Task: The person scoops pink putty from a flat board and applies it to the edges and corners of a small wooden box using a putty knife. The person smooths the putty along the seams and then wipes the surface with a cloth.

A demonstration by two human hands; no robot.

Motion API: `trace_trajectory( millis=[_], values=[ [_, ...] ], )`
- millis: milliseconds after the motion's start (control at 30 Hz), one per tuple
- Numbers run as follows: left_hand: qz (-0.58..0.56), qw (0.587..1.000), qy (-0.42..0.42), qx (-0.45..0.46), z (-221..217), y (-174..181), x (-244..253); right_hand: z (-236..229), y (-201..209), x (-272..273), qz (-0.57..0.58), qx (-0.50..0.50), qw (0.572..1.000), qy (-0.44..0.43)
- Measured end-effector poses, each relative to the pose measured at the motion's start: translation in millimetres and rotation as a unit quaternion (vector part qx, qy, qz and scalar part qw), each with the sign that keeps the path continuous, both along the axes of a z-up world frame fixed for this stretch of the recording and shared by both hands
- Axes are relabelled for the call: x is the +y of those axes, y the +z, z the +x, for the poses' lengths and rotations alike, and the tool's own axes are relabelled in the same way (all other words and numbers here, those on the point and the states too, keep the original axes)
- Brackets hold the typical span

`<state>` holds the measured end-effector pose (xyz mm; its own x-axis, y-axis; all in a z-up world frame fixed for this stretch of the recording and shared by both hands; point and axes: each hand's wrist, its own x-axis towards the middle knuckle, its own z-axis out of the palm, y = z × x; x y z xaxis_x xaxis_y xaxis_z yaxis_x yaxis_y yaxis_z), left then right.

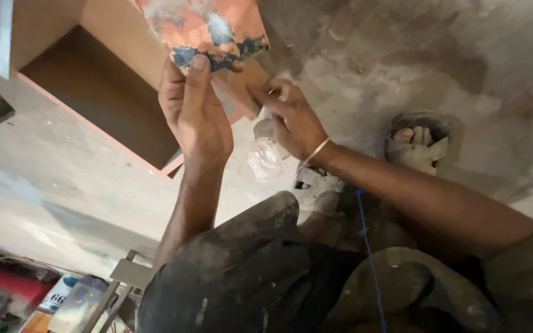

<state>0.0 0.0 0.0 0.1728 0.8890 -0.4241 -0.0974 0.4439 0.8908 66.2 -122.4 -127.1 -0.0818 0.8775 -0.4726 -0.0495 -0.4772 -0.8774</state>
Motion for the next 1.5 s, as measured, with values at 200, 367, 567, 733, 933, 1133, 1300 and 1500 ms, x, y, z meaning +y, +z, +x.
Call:
trace_trajectory(
  millis=[200, 367, 567, 733, 933, 1133, 1300, 1500],
  values=[
    [-0.006, 1.0, 0.02, 0.002, -19, -23, 2, 15, -25, -19, 0.012, 0.097, 0.995, -0.036],
    [-0.021, 0.999, 0.035, 0.013, -21, -19, -4, -8, -23, -23, 0.009, 0.142, 0.988, -0.057],
    [-0.014, 1.0, 0.009, 0.026, -16, -20, -5, -11, -31, -38, -0.001, 0.105, 0.99, -0.09],
    [-0.023, 0.999, 0.004, 0.036, -6, -19, -2, -12, -41, -25, -0.063, 0.087, 0.988, -0.111],
    [-0.014, 0.999, 0.018, 0.043, -21, -31, -9, -23, -42, -21, -0.054, 0.043, 0.996, -0.048],
    [-0.037, 0.998, 0.032, 0.027, 1, -17, -1, -3, -21, -27, 0.14, -0.017, 0.99, -0.023],
    [-0.054, 0.996, 0.07, 0.003, -10, -20, 2, -15, -52, -35, -0.082, 0.099, 0.992, -0.007],
    [-0.043, 0.986, -0.069, 0.147, -51, -11, -11, 18, -51, -14, 0.126, 0.034, 0.991, 0.001]
  ],
)
